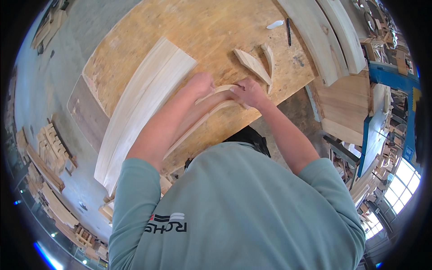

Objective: The person uses a vertical band saw to cut small curved wooden pieces and then applies adhesive to join the cut pieces to a larger wooden furniture component.

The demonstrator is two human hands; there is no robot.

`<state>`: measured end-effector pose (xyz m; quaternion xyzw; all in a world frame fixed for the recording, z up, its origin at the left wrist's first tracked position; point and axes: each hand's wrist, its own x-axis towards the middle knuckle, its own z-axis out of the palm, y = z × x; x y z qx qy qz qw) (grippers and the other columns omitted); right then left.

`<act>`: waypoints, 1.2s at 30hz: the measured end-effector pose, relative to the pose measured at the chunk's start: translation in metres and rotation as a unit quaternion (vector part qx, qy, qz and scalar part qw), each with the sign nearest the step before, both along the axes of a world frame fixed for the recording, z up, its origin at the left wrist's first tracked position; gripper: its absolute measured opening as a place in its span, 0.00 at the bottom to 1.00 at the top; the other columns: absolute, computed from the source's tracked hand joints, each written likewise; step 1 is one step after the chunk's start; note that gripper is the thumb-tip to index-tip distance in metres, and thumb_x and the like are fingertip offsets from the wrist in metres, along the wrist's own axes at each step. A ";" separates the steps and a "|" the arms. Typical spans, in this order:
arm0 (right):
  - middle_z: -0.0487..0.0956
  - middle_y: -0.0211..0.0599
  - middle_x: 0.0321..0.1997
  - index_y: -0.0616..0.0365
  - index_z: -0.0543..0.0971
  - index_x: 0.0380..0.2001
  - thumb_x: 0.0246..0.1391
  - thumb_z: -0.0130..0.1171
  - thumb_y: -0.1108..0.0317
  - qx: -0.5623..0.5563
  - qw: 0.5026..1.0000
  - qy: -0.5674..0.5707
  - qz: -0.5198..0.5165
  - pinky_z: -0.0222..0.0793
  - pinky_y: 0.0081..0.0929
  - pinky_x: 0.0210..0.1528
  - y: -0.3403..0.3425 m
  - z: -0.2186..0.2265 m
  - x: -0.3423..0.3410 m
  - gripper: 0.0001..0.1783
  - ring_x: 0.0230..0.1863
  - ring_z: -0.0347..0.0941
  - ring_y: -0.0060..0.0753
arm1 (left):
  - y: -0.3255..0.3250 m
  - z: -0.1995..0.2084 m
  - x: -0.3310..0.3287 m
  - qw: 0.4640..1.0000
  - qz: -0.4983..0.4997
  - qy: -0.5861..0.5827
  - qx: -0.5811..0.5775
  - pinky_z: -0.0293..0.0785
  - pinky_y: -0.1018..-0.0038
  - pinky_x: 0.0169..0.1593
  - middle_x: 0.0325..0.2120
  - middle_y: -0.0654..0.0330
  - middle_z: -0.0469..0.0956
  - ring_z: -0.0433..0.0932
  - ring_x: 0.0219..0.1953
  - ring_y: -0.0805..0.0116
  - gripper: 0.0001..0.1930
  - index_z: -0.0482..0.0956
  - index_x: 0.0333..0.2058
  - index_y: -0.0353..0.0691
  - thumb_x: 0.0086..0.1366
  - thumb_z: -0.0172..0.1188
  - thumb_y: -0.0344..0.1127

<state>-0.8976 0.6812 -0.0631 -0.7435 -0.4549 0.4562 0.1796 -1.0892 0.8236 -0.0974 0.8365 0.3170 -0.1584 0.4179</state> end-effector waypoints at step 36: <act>0.85 0.38 0.39 0.65 0.80 0.46 0.60 0.66 0.67 0.230 0.961 0.101 -0.113 0.74 0.24 0.42 0.069 0.002 0.176 0.15 0.38 0.79 0.27 | -0.010 -0.001 -0.010 0.997 0.026 0.072 0.011 0.77 0.57 0.41 0.31 0.46 0.84 0.83 0.36 0.48 0.09 0.87 0.32 0.38 0.58 0.65 0.38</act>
